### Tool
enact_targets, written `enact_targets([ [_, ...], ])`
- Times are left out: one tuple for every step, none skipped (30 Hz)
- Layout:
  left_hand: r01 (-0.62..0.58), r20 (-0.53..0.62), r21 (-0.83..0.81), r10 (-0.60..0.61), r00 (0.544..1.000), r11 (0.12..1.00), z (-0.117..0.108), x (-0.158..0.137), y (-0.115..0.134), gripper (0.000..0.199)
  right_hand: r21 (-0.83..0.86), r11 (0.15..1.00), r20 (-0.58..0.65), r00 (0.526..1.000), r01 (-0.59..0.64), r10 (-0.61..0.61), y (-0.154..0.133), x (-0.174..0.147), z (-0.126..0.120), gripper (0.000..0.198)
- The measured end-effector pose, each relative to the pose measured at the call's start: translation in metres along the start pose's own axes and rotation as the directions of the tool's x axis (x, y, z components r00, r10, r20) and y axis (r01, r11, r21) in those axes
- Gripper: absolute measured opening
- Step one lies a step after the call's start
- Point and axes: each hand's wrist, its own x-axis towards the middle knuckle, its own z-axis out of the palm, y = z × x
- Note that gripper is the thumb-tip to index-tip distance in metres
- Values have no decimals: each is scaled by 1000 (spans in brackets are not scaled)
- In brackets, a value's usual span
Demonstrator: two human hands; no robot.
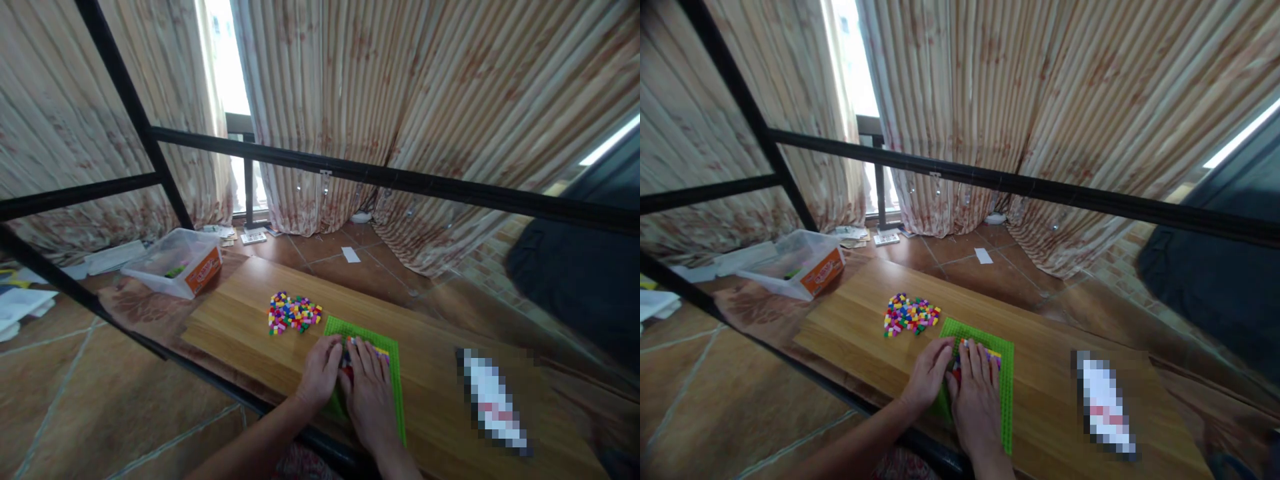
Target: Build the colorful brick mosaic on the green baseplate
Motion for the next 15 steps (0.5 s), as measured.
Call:
enact_targets([
  [-4, 4, -7, 4, 1000, 1000, -3, 1, 1, 24, -8, 1000, -11, 1000, -7, 7, 4, 1, 0, 54],
  [-11, 10, -10, 11, 1000, 1000, -6, 1, 1, 23, -16, 1000, -20, 1000, -12, 12, 9, 2, -1, 53],
  [-22, 17, -4, 22, 1000, 1000, -12, 2, 0, 23, -25, 1000, -22, 1000, -11, 11, 14, 4, -2, 52],
  [-34, 18, 14, 33, 999, 999, -18, 3, -2, 22, -35, 999, -16, 1000, -4, 3, 18, 5, -3, 52],
  [-45, 14, 42, 45, 999, 998, -25, 3, -4, 21, -46, 999, -2, 1000, 8, -8, 22, 7, -5, 52],
  [-58, 10, 77, 58, 998, 995, -33, 4, -8, 21, -58, 998, 16, 1000, 17, -16, 24, 9, -7, 51],
  [-69, -1, 119, 70, 998, 990, -41, 4, -11, 22, -73, 997, 31, 999, 14, -12, 25, 11, -8, 50],
  [-83, -4, 153, 84, 996, 985, -49, 4, -15, 22, -89, 996, 40, 999, 0, 3, 24, 14, -9, 48],
  [-96, -10, 174, 99, 995, 980, -56, 3, -18, 22, -103, 994, 43, 999, -20, 25, 21, 18, -10, 46],
  [-107, -17, 185, 112, 994, 977, -61, 3, -21, 22, -111, 993, 45, 998, -39, 44, 16, 22, -10, 43],
  [-115, -16, 191, 121, 993, 975, -65, 2, -23, 21, -110, 993, 49, 997, -50, 55, 10, 28, -8, 40],
  [-125, -11, 192, 130, 992, 973, -67, 1, -24, 21, -99, 994, 58, 997, -49, 55, 3, 34, -6, 38],
  [-135, 1, 192, 137, 991, 972, -68, 1, -24, 22, -82, 996, 71, 996, -40, 46, -5, 42, -3, 37],
  [-144, 17, 191, 144, 989, 971, -68, 0, -24, 23, -61, 998, 89, 995, -32, 38, -12, 50, 0, 36],
  [-153, 32, 190, 150, 988, 970, -67, -1, -24, 23, -47, 998, 106, 993, -39, 44, -19, 59, 4, 35],
])
